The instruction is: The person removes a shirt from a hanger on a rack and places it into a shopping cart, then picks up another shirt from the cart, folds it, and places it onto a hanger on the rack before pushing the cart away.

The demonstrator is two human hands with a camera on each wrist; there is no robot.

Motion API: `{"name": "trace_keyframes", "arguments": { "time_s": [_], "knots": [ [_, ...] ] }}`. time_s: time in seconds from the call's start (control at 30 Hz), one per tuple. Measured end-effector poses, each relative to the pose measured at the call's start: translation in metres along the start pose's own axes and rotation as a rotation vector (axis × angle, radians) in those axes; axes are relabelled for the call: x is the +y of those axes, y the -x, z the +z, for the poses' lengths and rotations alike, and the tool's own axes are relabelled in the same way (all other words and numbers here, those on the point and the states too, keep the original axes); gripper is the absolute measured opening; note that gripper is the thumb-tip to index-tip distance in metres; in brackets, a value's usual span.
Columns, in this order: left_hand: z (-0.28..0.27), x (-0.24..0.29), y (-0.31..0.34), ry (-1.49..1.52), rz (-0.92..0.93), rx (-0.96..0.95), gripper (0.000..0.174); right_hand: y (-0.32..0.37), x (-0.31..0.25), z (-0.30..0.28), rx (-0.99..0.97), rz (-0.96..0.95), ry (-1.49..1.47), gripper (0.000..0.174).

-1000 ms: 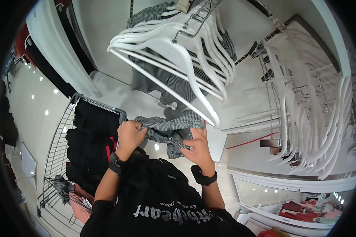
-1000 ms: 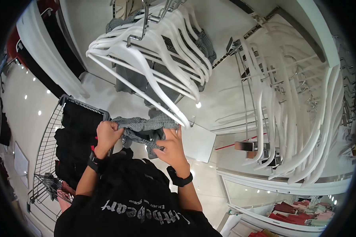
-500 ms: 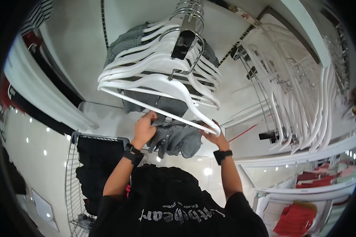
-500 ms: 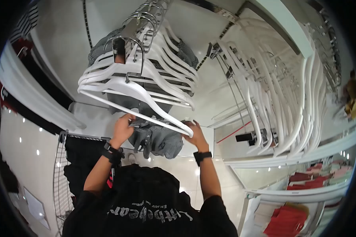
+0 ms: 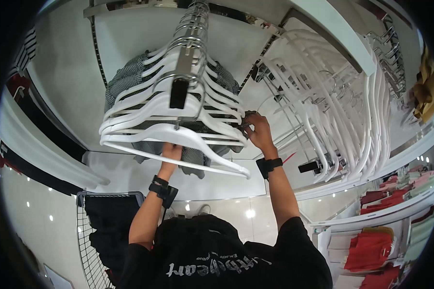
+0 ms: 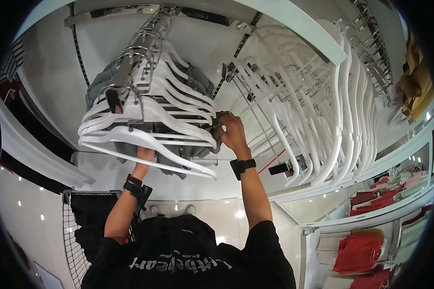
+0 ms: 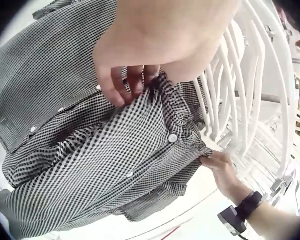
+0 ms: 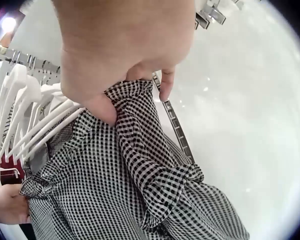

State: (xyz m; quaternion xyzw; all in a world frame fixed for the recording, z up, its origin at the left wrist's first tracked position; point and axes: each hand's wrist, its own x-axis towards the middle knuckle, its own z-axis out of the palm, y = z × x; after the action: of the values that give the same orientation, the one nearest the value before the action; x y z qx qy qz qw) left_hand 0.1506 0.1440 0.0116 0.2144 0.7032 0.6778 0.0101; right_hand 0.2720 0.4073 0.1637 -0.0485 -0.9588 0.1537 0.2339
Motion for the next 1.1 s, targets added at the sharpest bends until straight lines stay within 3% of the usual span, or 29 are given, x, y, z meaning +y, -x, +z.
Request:
{"name": "trace_keyframes", "arguments": {
  "time_s": [0.07,0.13,0.27,0.47,0.53,0.6,0.73,0.77,0.87,0.9,1.0,1.03,1.1],
  "knots": [
    [-0.005,-0.015,-0.010,0.173,-0.290,-0.034,0.027,-0.007,0.005,0.007,0.068,-0.022,-0.134,0.022],
    [-0.005,-0.025,-0.010,0.314,-0.263,0.023,0.029,-0.010,0.011,0.025,0.178,-0.048,-0.276,0.024],
    [-0.009,-0.027,-0.020,0.423,-0.181,0.066,0.031,-0.020,-0.005,0.020,0.004,0.115,-0.411,0.023],
    [-0.018,-0.017,-0.033,0.844,-0.144,0.030,0.041,-0.018,-0.012,0.015,0.143,-0.033,-0.477,0.023],
    [-0.025,-0.006,-0.033,0.915,-0.146,-0.073,0.028,-0.014,0.002,0.022,0.183,-0.036,-0.443,0.023],
    [-0.026,0.003,-0.034,0.831,-0.026,-0.209,0.031,-0.011,0.001,0.018,0.222,-0.004,-0.400,0.023],
    [-0.027,-0.008,-0.039,0.798,-0.012,-0.296,0.031,-0.013,0.004,0.009,0.152,0.079,-0.440,0.022],
    [-0.029,-0.011,-0.039,0.800,-0.018,-0.307,0.031,-0.017,0.006,0.011,0.184,-0.005,-0.452,0.028],
    [-0.033,-0.017,-0.041,0.799,-0.027,-0.340,0.031,-0.018,0.006,0.007,0.171,0.074,-0.500,0.038],
    [-0.034,-0.019,-0.041,0.798,-0.030,-0.349,0.031,-0.020,0.010,0.004,0.150,-0.013,-0.412,0.045],
    [-0.035,-0.023,-0.041,0.790,-0.038,-0.359,0.031,-0.029,0.007,-0.010,-0.053,0.037,-0.421,0.046],
    [-0.035,-0.024,-0.041,0.788,-0.039,-0.362,0.031,-0.031,-0.001,-0.018,-0.112,0.088,-0.390,0.036],
    [-0.036,-0.024,-0.042,0.786,-0.042,-0.366,0.031,-0.033,0.000,-0.023,-0.181,0.045,-0.418,0.034]
  ]
}}
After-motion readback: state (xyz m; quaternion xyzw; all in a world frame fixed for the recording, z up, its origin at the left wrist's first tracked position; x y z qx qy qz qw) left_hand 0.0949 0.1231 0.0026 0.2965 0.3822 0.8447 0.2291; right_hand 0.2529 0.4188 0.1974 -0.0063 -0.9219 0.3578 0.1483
